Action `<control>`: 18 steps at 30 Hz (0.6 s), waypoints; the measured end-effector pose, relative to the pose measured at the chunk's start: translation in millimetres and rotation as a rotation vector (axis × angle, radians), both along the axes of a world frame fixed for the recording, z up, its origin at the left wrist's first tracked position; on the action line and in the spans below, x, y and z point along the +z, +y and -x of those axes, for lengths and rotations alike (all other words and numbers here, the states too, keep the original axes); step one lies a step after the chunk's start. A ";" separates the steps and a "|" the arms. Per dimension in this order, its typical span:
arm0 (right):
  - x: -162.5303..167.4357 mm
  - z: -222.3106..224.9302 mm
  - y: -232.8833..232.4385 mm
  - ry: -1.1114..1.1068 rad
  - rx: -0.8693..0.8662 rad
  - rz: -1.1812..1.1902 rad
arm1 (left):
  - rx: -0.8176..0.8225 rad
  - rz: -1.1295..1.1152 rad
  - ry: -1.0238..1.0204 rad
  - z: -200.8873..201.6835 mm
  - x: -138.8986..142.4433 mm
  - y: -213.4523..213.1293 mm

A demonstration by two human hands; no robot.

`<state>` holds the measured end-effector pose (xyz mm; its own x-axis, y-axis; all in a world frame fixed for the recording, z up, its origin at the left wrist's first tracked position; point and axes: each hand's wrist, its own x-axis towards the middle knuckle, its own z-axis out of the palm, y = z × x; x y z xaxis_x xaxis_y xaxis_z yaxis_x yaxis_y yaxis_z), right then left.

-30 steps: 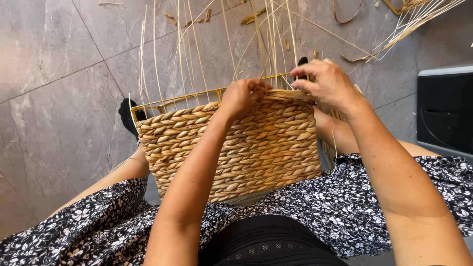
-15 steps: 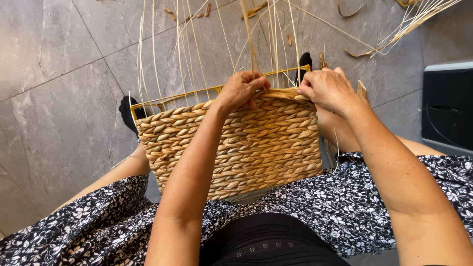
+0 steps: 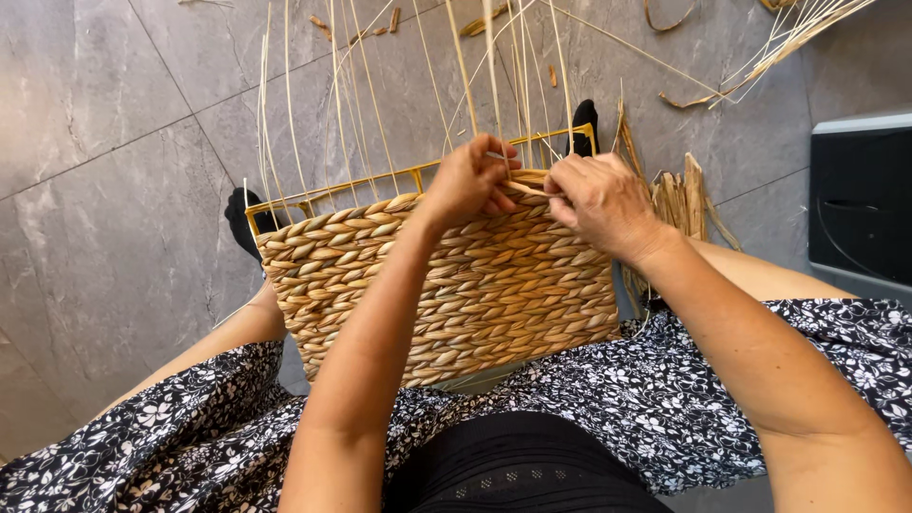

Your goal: The person sits on the floor with a water hyacinth basket on their lap and weaves flat strands over and under the upright stakes along the top edge, tucking and tightening each strand by hand. They pull new strands from the pile beside them and press the woven rows down against the metal frame as they work around the rim.

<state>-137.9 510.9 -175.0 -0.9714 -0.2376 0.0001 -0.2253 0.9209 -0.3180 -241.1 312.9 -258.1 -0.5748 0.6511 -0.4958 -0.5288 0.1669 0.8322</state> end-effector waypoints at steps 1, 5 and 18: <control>4.4 4.3 4.4 0.006 0.003 0.011 | -0.083 0.001 -0.044 9.3 1.6 -1.7; 21.0 24.6 3.8 0.118 -0.049 -0.007 | -0.193 0.205 0.135 10.6 12.1 5.9; -35.1 29.2 -12.2 -0.045 -0.270 0.229 | 0.047 0.215 0.730 -26.0 12.8 2.3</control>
<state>-167.1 498.7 -210.2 -0.9994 0.0286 -0.0207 0.0352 0.8489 -0.5274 -215.1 315.2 -245.3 -0.8303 0.5496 -0.0923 0.1328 0.3559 0.9250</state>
